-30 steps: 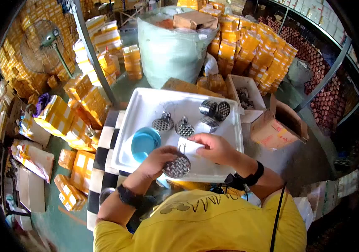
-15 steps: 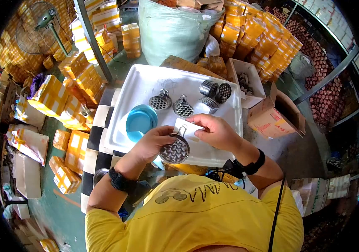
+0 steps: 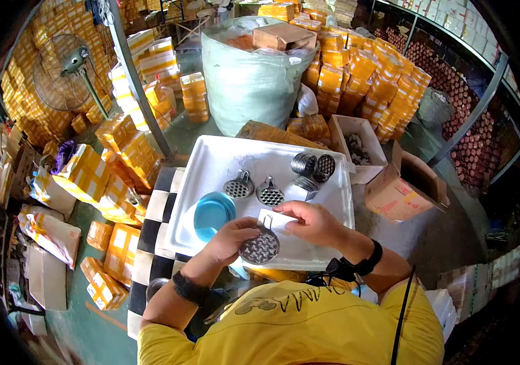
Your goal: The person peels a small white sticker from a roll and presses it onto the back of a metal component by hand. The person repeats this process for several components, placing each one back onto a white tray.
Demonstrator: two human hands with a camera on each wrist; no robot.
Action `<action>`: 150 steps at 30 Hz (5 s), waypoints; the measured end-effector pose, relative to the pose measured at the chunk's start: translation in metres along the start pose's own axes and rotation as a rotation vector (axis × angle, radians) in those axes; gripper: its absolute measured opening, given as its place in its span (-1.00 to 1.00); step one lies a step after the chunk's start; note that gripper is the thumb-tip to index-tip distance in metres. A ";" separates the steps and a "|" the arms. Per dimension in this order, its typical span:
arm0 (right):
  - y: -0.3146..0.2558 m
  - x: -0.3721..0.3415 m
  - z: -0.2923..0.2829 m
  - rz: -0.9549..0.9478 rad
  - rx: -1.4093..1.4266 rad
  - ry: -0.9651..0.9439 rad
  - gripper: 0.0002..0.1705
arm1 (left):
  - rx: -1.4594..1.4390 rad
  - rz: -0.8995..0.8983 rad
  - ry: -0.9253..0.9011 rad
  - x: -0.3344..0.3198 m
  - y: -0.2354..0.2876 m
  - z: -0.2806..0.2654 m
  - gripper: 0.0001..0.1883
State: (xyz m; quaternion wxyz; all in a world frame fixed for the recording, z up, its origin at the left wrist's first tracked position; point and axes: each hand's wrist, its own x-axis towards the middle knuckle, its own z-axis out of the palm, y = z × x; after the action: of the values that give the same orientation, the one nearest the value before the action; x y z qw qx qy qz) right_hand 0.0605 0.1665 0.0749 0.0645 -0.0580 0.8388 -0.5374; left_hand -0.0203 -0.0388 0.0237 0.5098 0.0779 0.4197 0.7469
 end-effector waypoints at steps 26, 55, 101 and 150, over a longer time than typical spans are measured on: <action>-0.027 0.004 -0.022 -0.664 -0.411 -0.159 -0.76 | -0.025 -0.103 0.005 -0.004 -0.008 0.024 -0.82; -0.023 0.017 0.001 -0.495 -0.574 0.129 -0.88 | 0.122 0.044 0.005 -0.009 -0.008 0.025 -0.74; 0.006 0.011 0.013 -0.078 -0.136 0.241 -0.86 | 0.468 0.234 0.024 -0.008 -0.003 0.031 -0.71; 0.131 -0.055 -0.002 -0.058 -0.577 0.373 -0.88 | 1.059 0.159 0.162 0.041 -0.079 -0.007 -0.83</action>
State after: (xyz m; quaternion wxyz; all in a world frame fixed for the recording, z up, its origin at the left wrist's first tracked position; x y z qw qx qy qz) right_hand 0.1110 0.2323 -0.0409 -0.1244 0.0018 0.9516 -0.2811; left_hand 0.0118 0.0012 -0.0485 0.3089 0.2980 0.7695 0.4729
